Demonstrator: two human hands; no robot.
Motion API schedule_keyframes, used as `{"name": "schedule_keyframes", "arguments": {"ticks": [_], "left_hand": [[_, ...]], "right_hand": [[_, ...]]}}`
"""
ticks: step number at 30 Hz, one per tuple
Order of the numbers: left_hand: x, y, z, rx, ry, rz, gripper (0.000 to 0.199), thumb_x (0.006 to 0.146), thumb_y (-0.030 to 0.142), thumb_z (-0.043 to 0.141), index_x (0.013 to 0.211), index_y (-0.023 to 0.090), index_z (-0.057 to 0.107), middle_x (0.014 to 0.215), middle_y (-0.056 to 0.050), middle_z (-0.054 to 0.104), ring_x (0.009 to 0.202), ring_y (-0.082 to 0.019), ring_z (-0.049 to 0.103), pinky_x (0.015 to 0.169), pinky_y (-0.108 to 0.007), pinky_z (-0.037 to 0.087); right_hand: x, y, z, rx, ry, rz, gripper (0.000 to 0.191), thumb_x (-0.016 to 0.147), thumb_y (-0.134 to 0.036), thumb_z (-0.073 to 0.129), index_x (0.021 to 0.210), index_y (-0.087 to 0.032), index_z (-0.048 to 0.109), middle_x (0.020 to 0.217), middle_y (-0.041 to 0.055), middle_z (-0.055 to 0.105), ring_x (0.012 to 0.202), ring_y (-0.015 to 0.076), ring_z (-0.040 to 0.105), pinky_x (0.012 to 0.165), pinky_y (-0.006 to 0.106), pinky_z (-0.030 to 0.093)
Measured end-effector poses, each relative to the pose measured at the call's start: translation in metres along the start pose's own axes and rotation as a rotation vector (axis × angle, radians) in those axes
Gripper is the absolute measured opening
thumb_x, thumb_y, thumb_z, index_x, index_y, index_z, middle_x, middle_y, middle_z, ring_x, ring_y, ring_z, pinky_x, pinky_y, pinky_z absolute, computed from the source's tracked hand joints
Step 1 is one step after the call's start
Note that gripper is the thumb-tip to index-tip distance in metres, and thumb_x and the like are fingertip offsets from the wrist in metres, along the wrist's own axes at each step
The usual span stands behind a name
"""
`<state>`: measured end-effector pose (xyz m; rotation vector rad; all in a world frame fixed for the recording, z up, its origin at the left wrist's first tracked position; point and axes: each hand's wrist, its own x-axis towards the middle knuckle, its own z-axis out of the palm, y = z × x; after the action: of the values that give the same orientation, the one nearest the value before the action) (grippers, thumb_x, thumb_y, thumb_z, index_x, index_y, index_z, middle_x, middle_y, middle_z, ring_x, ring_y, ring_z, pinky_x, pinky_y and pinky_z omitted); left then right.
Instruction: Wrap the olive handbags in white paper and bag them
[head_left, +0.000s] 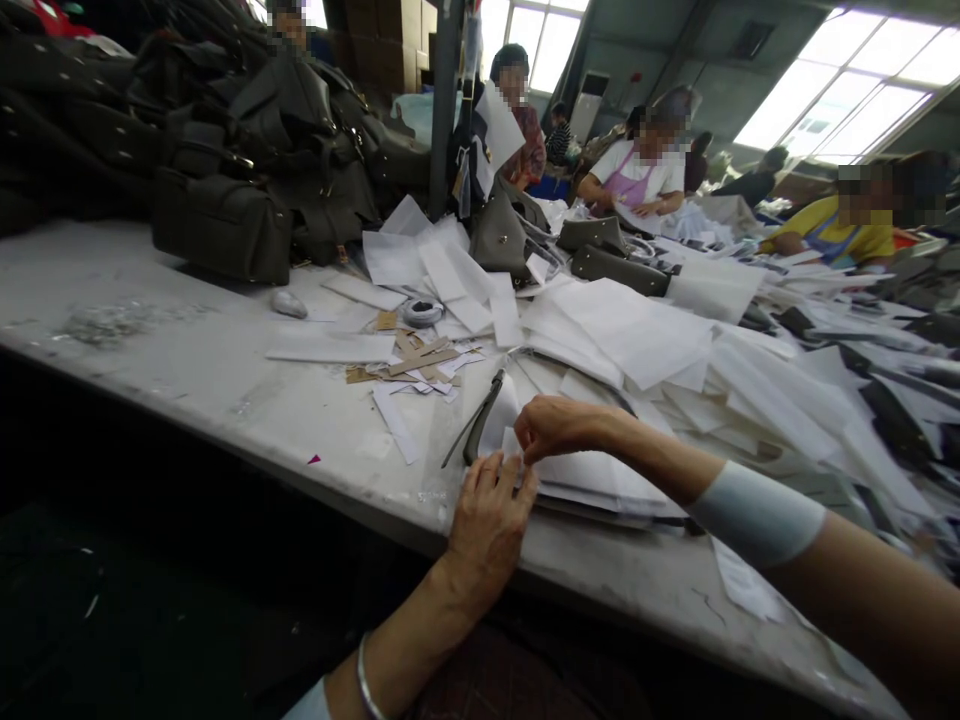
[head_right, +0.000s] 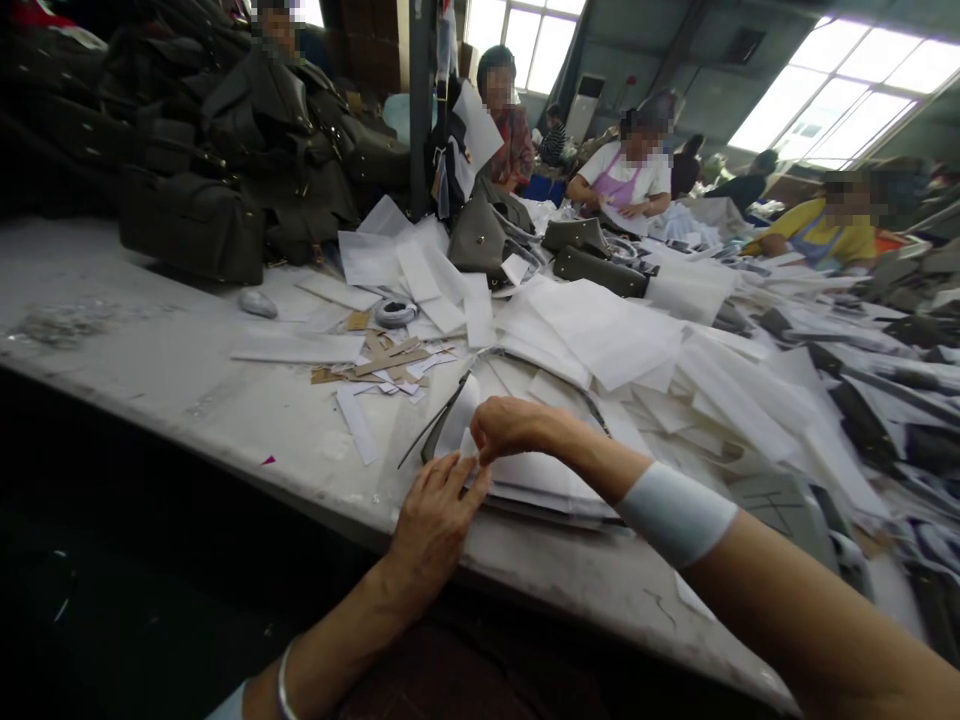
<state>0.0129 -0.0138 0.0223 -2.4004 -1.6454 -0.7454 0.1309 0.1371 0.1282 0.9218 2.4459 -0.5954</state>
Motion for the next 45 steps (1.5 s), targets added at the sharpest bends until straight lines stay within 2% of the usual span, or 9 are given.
{"name": "schedule_keyframes", "arguments": {"ticks": [7,14,17,19,23,27,33,38,45], "left_hand": [[0.001,0.0,0.0,-0.015,-0.044,0.002,0.039,0.09,0.012,0.051,0.128,0.02,0.057,0.124,-0.009,0.063,0.119,-0.027,0.054,0.103,-0.045,0.045],[0.002,-0.002,0.001,0.011,-0.036,0.016,0.038,0.088,0.011,0.055,0.125,0.02,0.057,0.124,-0.009,0.062,0.118,-0.028,0.055,0.102,-0.045,0.047],[0.002,-0.002,0.0,0.025,-0.024,0.024,0.037,0.088,0.011,0.056,0.124,0.02,0.058,0.123,-0.009,0.062,0.116,-0.027,0.056,0.1,-0.044,0.048],[0.003,-0.002,0.0,0.029,-0.02,0.03,0.037,0.088,0.011,0.056,0.124,0.02,0.058,0.122,-0.009,0.062,0.115,-0.026,0.056,0.1,-0.044,0.047],[0.005,-0.005,0.002,0.03,-0.031,0.032,0.037,0.087,0.011,0.058,0.124,0.02,0.057,0.121,-0.008,0.063,0.114,-0.026,0.056,0.098,-0.044,0.048],[0.009,-0.007,-0.007,-0.014,-0.066,0.035,0.035,0.086,0.013,0.062,0.121,0.022,0.059,0.118,-0.006,0.065,0.11,-0.025,0.057,0.095,-0.042,0.049],[0.046,-0.016,-0.035,-0.122,-0.181,0.05,0.01,0.093,0.03,0.058,0.092,0.024,0.066,0.092,-0.001,0.069,0.097,-0.021,0.061,0.098,-0.045,0.044],[0.092,-0.044,-0.008,-0.015,-0.223,0.07,0.029,0.096,0.022,0.048,0.122,0.018,0.061,0.128,-0.009,0.064,0.126,-0.024,0.052,0.109,-0.046,0.037],[0.106,-0.064,0.03,0.057,-0.345,0.082,0.039,0.1,0.031,0.04,0.132,0.013,0.055,0.139,-0.014,0.057,0.137,-0.026,0.043,0.109,-0.043,0.038]], "right_hand": [[0.02,-0.013,-0.003,-0.337,-0.036,0.06,0.029,0.071,-0.041,0.08,0.088,-0.017,0.077,0.079,0.0104,0.074,0.075,0.0243,0.068,0.058,0.027,0.04],[0.024,0.032,-0.005,-0.213,0.141,0.078,0.037,0.068,-0.049,0.081,0.09,-0.021,0.074,0.081,0.0062,0.073,0.075,0.0244,0.066,0.063,0.029,0.044],[0.008,0.046,-0.004,-0.115,0.386,0.164,0.039,0.076,-0.043,0.076,0.107,-0.02,0.07,0.1,0.0081,0.072,0.09,0.0254,0.066,0.076,0.032,0.048],[-0.001,0.045,0.008,-0.07,0.568,0.124,0.061,0.074,-0.048,0.077,0.126,-0.021,0.061,0.124,0.0111,0.065,0.112,0.0286,0.06,0.093,0.038,0.045],[-0.002,0.036,0.049,0.028,0.573,0.191,0.093,0.068,-0.055,0.079,0.145,-0.018,0.042,0.148,0.0175,0.045,0.136,0.0351,0.04,0.111,0.051,0.03],[-0.006,0.029,0.066,0.102,0.673,0.346,0.082,0.082,-0.049,0.069,0.148,-0.013,0.037,0.154,0.0191,0.037,0.142,0.0343,0.032,0.116,0.054,0.021],[-0.042,0.009,0.083,0.134,0.716,0.14,0.051,0.098,-0.043,0.047,0.143,-0.019,0.047,0.149,0.0119,0.046,0.141,0.0275,0.037,0.118,0.051,0.023],[-0.034,0.0,0.113,0.107,0.65,0.081,0.054,0.099,-0.048,0.042,0.148,-0.023,0.041,0.153,0.0074,0.041,0.145,0.0296,0.029,0.119,0.056,0.015],[-0.052,-0.004,0.09,0.208,0.589,0.087,0.06,0.1,-0.053,0.036,0.151,-0.021,0.035,0.155,0.0085,0.036,0.146,0.0267,0.027,0.12,0.052,0.016]]}}
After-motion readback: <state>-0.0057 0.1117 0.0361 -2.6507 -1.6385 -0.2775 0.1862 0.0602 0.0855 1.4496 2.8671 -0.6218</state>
